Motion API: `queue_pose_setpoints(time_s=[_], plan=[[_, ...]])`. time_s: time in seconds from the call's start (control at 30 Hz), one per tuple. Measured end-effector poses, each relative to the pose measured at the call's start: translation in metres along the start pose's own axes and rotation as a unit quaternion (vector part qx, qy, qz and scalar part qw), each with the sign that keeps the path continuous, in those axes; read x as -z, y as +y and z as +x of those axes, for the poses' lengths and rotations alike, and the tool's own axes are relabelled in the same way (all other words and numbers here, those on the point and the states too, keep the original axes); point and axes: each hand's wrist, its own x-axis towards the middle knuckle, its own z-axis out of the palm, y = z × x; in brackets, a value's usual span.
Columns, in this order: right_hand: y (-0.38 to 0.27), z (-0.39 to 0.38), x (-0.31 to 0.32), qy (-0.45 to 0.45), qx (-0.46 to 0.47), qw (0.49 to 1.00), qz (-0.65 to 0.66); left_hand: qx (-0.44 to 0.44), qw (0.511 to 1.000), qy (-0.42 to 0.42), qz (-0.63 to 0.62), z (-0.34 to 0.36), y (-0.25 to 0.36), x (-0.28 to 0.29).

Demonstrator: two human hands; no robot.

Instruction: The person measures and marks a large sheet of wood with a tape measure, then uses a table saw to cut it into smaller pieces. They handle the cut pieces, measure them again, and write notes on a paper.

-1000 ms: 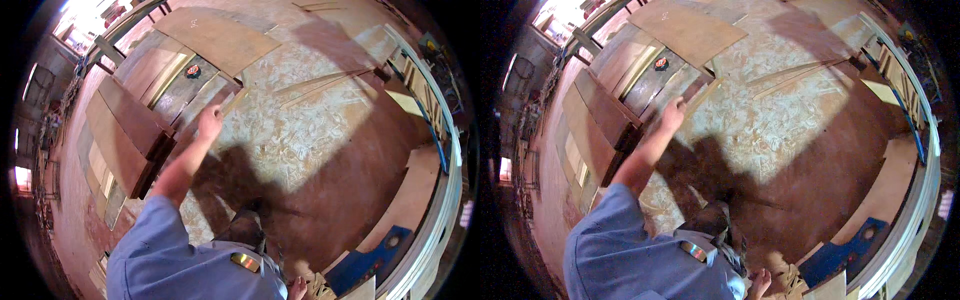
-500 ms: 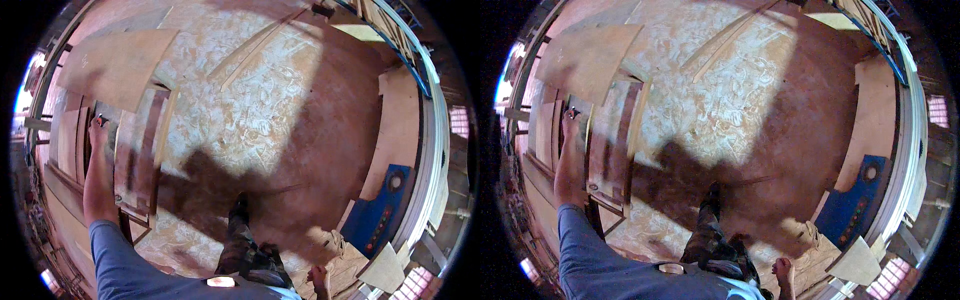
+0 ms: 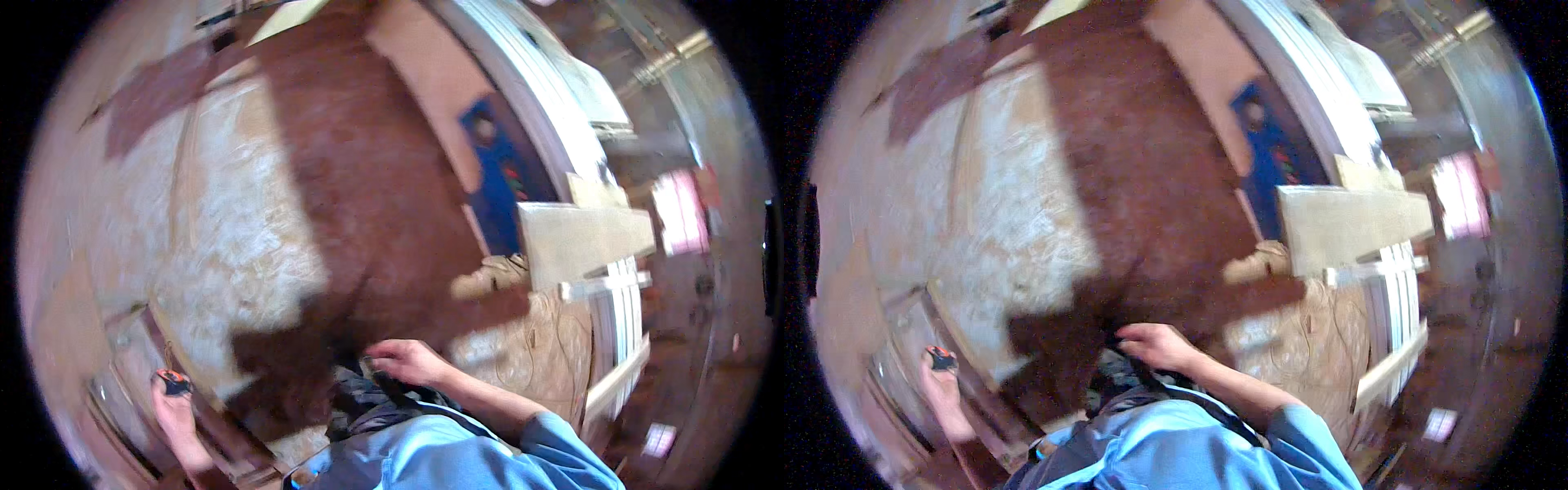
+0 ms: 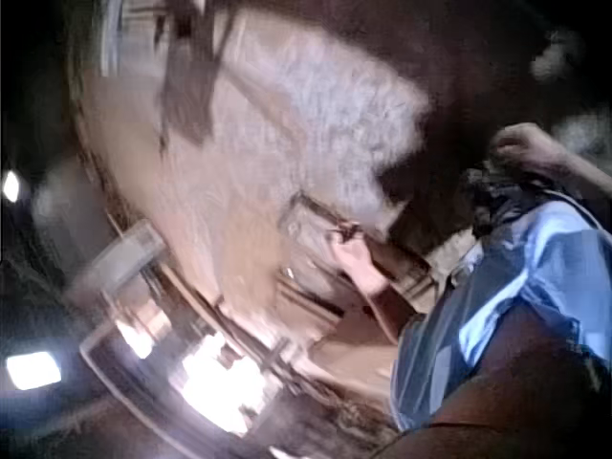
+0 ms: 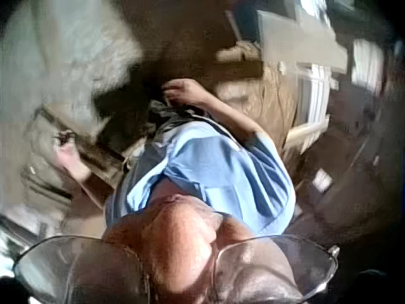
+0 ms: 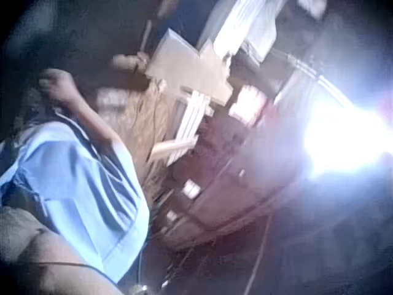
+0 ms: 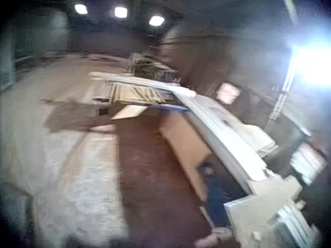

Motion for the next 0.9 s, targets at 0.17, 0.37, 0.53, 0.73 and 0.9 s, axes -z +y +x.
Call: queue_pose_setpoints(time_s=[0.17, 0.37, 0.53, 0.73, 0.9], plan=[[0.003, -0.024, -0.020, -0.083, 0.110, 0.975, 0.173, 0.136, 0.966, -0.206, 0.079, -0.113, -0.135, -0.164], [0.109, -0.137, 0.037, 0.051, 0.086, 0.919, 0.382, 0.158, 0.828, -0.421, 0.334, -0.231, -0.252, -0.260], [0.224, -0.249, 0.062, 0.162, 0.090, 0.934, 0.304, 0.168, 0.601, -0.573, 0.530, -0.349, -0.328, -0.307], [0.298, -0.325, 0.075, 0.362, 0.116, 0.903, 0.199, 0.137, 0.412, -0.687, 0.583, -0.441, -0.402, -0.350], [0.313, -0.362, 0.076, 0.412, 0.199, 0.868, 0.195, 0.342, 0.518, -0.635, 0.459, -0.472, -0.431, -0.370]])
